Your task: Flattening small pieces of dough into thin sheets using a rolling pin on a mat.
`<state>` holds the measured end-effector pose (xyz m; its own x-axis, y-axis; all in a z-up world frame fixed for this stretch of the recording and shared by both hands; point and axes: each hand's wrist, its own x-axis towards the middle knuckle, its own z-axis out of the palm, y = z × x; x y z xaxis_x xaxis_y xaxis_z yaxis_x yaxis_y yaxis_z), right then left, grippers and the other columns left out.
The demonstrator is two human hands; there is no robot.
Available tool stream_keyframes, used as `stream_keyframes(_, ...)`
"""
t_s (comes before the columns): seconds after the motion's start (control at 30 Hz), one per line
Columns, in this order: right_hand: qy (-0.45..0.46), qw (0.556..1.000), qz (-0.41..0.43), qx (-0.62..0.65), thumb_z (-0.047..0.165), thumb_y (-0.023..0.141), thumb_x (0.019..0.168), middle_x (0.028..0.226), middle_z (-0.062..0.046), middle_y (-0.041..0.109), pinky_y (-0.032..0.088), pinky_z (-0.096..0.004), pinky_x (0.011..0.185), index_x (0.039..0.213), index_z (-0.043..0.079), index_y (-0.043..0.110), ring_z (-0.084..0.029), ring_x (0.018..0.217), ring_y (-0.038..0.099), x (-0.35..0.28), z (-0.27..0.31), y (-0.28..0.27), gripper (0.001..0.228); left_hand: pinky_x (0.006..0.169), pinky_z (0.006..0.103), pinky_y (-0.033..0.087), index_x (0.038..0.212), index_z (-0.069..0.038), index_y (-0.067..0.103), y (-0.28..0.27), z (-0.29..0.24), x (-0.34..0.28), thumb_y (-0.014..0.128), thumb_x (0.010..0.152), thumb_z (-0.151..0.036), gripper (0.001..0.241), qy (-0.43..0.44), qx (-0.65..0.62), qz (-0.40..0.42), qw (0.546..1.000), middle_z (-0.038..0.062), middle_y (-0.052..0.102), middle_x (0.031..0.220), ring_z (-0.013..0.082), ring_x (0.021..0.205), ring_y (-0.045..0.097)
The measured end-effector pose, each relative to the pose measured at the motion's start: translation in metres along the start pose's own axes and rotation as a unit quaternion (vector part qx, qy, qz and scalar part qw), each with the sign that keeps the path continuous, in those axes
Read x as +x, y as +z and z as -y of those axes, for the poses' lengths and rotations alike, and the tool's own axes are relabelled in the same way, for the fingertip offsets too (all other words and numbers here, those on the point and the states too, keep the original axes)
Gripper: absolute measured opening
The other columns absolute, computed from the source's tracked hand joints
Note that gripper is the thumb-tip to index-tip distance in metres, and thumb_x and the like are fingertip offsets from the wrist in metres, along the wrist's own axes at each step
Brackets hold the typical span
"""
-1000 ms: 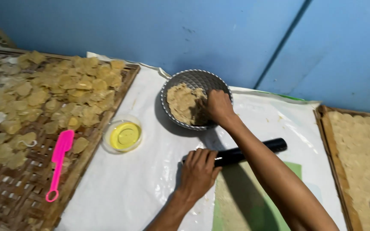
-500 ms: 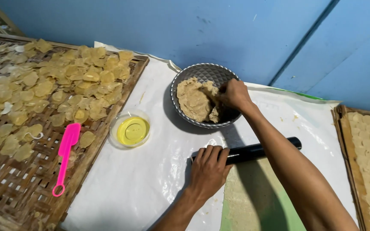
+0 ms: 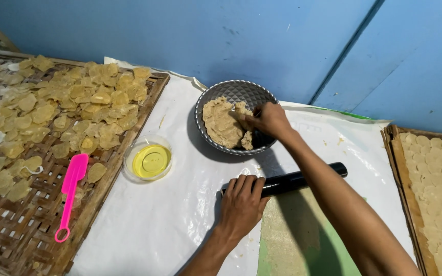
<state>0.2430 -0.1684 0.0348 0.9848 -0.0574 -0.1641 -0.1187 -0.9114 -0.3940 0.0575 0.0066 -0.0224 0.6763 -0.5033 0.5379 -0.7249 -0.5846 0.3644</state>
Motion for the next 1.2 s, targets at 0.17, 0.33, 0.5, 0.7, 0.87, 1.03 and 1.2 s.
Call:
stream_keyframes(0.17, 0.023, 0.998, -0.062, 0.017, 0.035, 0.072, 0.099, 0.063, -0.009, 0.067, 0.05, -0.028, 0.045, 0.082, 0.005, 0.076, -0.017, 0.045, 0.058, -0.006, 0.012, 0.003, 0.035, 0.081, 0.0388, 0.046, 0.119, 0.001, 0.065, -0.003, 0.0, -0.001, 0.079, 0.086, -0.019, 0.041, -0.006, -0.014, 0.01, 1.0, 0.013, 0.064, 0.102, 0.024, 0.091, 0.058)
stream_keyframes(0.33, 0.055, 0.997, -0.026, 0.052, 0.024, 0.076, 0.094, 0.091, -0.015, 0.075, 0.064, -0.029, 0.063, 0.104, 0.001, 0.075, -0.023, 0.067, 0.073, 0.01, -0.002, 0.007, 0.025, 0.08, 0.0381, 0.047, 0.119, 0.001, 0.066, 0.001, 0.002, -0.001, 0.079, 0.086, -0.02, 0.041, -0.006, -0.013, 0.017, 1.0, 0.013, 0.065, 0.1, 0.0226, 0.088, 0.058)
stream_keyframes(0.5, 0.017, 0.997, -0.067, 0.045, 0.017, 0.075, 0.095, 0.08, -0.015, 0.074, 0.061, -0.026, 0.048, 0.095, -0.002, 0.074, -0.023, 0.054, 0.069, 0.016, -0.011, 0.021, 0.02, 0.081, 0.0383, 0.047, 0.119, 0.001, 0.066, 0.001, 0.003, -0.001, 0.079, 0.087, -0.02, 0.041, -0.007, -0.012, 0.019, 1.0, 0.013, 0.066, 0.101, 0.0231, 0.089, 0.059)
stream_keyframes(0.7, -0.045, 0.993, -0.104, 0.04, 0.005, 0.069, 0.096, 0.082, -0.019, 0.075, 0.062, -0.027, 0.042, 0.111, -0.004, 0.072, -0.023, 0.048, 0.068, 0.015, -0.016, 0.025, 0.018, 0.081, 0.0384, 0.047, 0.119, 0.001, 0.066, -0.002, 0.001, 0.0, 0.08, 0.086, -0.02, 0.041, -0.007, -0.014, 0.014, 1.0, 0.013, 0.065, 0.102, 0.0231, 0.089, 0.058)
stream_keyframes(0.87, -0.033, 0.999, -0.019, -0.014, 0.025, 0.069, 0.098, 0.095, -0.014, 0.08, 0.059, -0.025, 0.048, 0.129, 0.016, 0.071, -0.016, 0.054, 0.069, -0.004, 0.002, 0.0, 0.032, 0.082, 0.0395, 0.046, 0.118, 0.0, 0.065, -0.004, 0.0, 0.0, 0.078, 0.087, -0.02, 0.039, -0.005, -0.017, 0.012, 1.0, 0.013, 0.065, 0.102, 0.024, 0.092, 0.058)
stream_keyframes(1.03, -0.067, 0.997, 0.039, -0.022, 0.016, 0.074, 0.09, 0.119, -0.015, 0.075, 0.068, -0.039, 0.078, 0.14, 0.008, 0.057, -0.03, 0.092, 0.079, -0.027, 0.009, -0.012, 0.054, 0.077, 0.0372, 0.046, 0.117, 0.0, 0.066, -0.004, 0.0, 0.0, 0.079, 0.086, -0.019, 0.039, -0.006, -0.016, 0.003, 1.0, 0.012, 0.065, 0.1, 0.022, 0.087, 0.057)
stream_keyframes(1.2, -0.053, 0.997, -0.052, 0.006, 0.005, 0.074, 0.089, 0.101, -0.027, 0.073, 0.067, -0.039, 0.064, 0.132, -0.005, 0.05, -0.038, 0.078, 0.075, -0.039, 0.011, -0.002, 0.05, 0.077, 0.0369, 0.046, 0.116, -0.001, 0.067, -0.005, 0.0, 0.0, 0.079, 0.086, -0.02, 0.038, -0.008, -0.011, 0.014, 1.0, 0.011, 0.064, 0.098, 0.0213, 0.086, 0.057)
